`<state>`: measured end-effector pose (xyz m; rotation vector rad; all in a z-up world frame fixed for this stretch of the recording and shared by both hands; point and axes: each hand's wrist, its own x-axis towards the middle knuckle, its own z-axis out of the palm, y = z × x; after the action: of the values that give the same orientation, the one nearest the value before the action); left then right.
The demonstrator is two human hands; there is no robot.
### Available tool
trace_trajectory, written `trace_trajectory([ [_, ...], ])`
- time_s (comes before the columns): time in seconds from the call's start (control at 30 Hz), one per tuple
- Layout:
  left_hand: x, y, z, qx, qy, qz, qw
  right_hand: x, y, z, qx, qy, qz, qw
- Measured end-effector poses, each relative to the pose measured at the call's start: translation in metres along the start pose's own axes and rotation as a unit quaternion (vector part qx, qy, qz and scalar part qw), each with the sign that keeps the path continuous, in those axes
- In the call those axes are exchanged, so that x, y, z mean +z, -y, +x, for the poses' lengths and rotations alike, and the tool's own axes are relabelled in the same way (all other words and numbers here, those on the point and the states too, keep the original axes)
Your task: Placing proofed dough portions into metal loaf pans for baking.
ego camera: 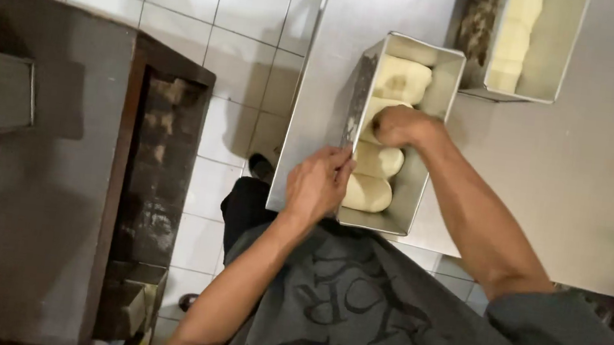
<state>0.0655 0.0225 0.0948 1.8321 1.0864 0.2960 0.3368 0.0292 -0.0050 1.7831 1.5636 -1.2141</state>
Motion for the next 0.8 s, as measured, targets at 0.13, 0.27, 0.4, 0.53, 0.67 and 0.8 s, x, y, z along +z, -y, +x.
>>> trace_trajectory([
  [0.13, -0.013, -0.003, 0.007, -0.001, -0.012, -0.010, 1.000, -0.003, 0.048, -0.057, 0.004, 0.002, 0.014, 1.000],
  [0.27, -0.013, 0.002, 0.013, 0.014, 0.013, -0.019, 1.000, 0.028, 0.062, -0.064, 0.064, 0.046, 0.042, 0.996],
  [0.4, -0.013, 0.007, 0.009, 0.021, 0.036, -0.006, 0.999, 0.090, 0.041, -0.073, -0.011, 0.035, 0.092, 0.995],
  [0.53, -0.020, 0.006, 0.021, 0.058, 0.027, -0.008, 0.998, 0.110, 0.048, -0.055, -0.030, 0.027, 0.076, 0.996],
  [0.67, -0.018, 0.008, 0.015, 0.032, 0.058, -0.026, 0.997, 0.142, 0.061, -0.062, -0.045, -0.042, 0.145, 0.987],
  [0.8, -0.019, 0.011, 0.018, 0.054, 0.055, -0.024, 0.997, 0.156, 0.058, -0.023, -0.051, -0.136, 0.242, 0.959],
])
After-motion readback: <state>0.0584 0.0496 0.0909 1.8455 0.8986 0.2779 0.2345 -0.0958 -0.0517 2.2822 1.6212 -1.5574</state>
